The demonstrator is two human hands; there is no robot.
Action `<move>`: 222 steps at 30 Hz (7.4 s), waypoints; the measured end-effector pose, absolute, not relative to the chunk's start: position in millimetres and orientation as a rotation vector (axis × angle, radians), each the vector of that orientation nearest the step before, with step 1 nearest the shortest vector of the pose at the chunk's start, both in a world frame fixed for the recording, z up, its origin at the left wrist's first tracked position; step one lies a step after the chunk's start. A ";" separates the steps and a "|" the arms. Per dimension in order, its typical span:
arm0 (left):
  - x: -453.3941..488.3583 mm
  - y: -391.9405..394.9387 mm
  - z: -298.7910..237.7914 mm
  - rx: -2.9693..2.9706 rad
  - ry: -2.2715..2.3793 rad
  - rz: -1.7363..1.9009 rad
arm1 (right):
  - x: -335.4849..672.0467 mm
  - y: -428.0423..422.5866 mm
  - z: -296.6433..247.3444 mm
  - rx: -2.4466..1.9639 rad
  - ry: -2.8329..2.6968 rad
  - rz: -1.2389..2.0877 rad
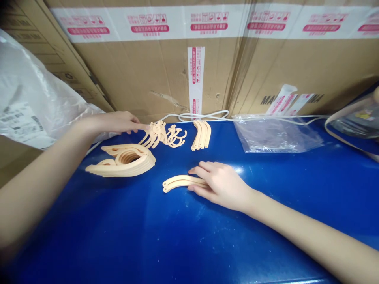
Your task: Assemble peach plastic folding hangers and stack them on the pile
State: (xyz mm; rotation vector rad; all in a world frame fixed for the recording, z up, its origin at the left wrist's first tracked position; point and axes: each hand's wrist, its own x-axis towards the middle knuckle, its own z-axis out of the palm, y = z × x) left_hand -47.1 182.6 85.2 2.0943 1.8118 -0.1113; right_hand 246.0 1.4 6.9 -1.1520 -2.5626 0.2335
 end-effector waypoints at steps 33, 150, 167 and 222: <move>-30.2 197.9 60.0 1.806 1.777 0.078 | 245.7 1.6 7.3 -1.164 -2.564 0.216; 15.3 -4.8 -0.7 2.912 1.094 0.498 | 256.9 17.7 0.3 -1.469 -2.097 0.421; 15.2 -5.1 -0.3 2.869 1.132 0.478 | 257.1 17.7 -0.2 -1.419 -2.194 0.309; 14.8 -7.1 4.4 2.876 0.692 0.578 | 257.4 17.7 -1.0 -1.438 -2.205 0.295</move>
